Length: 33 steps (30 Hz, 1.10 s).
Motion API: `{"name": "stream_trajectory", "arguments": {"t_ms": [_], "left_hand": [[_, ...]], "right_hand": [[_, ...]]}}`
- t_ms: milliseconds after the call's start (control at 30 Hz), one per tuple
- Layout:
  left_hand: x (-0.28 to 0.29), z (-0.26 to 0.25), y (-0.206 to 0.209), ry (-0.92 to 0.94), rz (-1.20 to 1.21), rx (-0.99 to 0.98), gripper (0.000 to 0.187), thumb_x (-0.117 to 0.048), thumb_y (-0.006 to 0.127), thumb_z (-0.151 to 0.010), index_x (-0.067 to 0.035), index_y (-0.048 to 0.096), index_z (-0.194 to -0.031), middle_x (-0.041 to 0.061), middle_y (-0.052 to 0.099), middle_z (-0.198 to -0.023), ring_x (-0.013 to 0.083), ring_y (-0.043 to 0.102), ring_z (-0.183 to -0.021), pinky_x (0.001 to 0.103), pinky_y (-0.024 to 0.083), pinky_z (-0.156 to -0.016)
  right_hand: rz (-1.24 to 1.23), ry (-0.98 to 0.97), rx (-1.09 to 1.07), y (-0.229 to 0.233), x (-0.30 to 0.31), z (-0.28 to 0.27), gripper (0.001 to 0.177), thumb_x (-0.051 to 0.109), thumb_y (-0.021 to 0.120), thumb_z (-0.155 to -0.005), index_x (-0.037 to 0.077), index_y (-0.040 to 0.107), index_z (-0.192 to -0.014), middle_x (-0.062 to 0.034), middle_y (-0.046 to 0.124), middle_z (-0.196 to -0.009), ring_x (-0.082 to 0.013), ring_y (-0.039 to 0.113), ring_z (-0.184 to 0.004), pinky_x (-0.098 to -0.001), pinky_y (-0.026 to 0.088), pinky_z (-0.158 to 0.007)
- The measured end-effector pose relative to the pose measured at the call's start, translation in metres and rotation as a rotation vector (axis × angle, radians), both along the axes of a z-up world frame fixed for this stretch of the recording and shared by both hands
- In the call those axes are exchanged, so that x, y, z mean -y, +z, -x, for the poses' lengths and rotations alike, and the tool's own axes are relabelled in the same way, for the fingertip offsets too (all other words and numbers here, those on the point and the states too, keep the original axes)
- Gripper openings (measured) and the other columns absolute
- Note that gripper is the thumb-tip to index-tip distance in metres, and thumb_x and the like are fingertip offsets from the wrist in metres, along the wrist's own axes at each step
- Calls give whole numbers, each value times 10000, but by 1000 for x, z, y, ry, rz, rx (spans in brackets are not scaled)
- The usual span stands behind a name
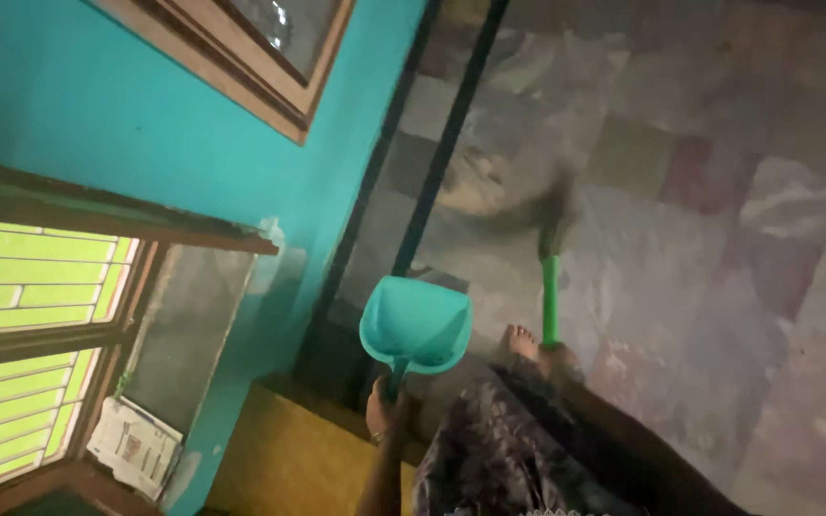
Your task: The person sweeps debris from a tiled floor into a dustpan using a broom, moving through several connected rooms and around furniture like a cabinet and an air cooler.
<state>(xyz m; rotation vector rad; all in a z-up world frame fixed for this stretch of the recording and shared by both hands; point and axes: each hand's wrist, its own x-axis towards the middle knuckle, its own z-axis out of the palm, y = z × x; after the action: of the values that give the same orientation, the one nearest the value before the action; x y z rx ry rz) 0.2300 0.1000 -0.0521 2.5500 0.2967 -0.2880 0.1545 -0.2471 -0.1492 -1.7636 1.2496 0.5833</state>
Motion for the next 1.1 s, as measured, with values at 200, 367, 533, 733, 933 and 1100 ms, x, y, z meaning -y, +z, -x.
{"name": "stream_trajectory", "arguments": {"t_ms": [200, 367, 533, 733, 933, 1100], "left_hand": [[-4, -26, 10, 42, 97, 77, 492, -318, 704, -803, -155, 677, -1266, 132, 740, -1174, 342, 703, -1086, 451, 546, -896], [-13, -50, 11, 177, 12, 1, 475, -379, 706, -862, -162, 671, -1283, 129, 731, -1191, 348, 690, -1109, 451, 540, -910], [-45, -98, 12, 136, -52, -37, 524, -410, 727, -871, -122, 639, -1300, 149, 725, -1192, 349, 695, -1111, 436, 552, -920], [-83, -166, 12, -115, -49, 110, 478, -375, 730, -837, -140, 676, -1250, 145, 738, -1173, 360, 701, -1066, 453, 554, -878], [-94, -224, 28, -263, -98, -106, 491, -322, 755, -810, -164, 675, -1267, 148, 748, -1105, 370, 699, -1032, 473, 550, -860], [-69, -259, 55, -118, 191, -294, 444, -207, 613, -799, -143, 667, -1236, 137, 786, -1043, 369, 795, -884, 480, 638, -752]], "right_hand": [[74, 307, 105, 13, -37, -62, 489, 492, 757, -811, 17, 713, -920, -207, 719, -852, -355, 693, -828, -483, 560, -725], [-3, 450, 46, 27, -38, -114, 499, 471, 736, -858, -8, 680, -987, -227, 713, -872, -361, 692, -818, -474, 566, -714], [-23, 351, -56, 20, -39, -132, 510, 450, 715, -905, -32, 647, -1055, -247, 706, -892, -368, 691, -809, -466, 572, -702], [25, 189, -113, 6, -45, -136, 524, 426, 690, -960, -61, 607, -1136, -271, 697, -917, -376, 690, -798, -456, 580, -689], [126, -61, -110, 14, -38, -124, 540, 401, 665, -1016, -91, 567, -1217, -295, 689, -941, -384, 688, -787, -446, 587, -676], [478, 532, -384, 52, 1, -82, 554, 380, 644, -1063, -115, 534, -1284, -315, 682, -962, -391, 687, -778, -438, 593, -665]]}}
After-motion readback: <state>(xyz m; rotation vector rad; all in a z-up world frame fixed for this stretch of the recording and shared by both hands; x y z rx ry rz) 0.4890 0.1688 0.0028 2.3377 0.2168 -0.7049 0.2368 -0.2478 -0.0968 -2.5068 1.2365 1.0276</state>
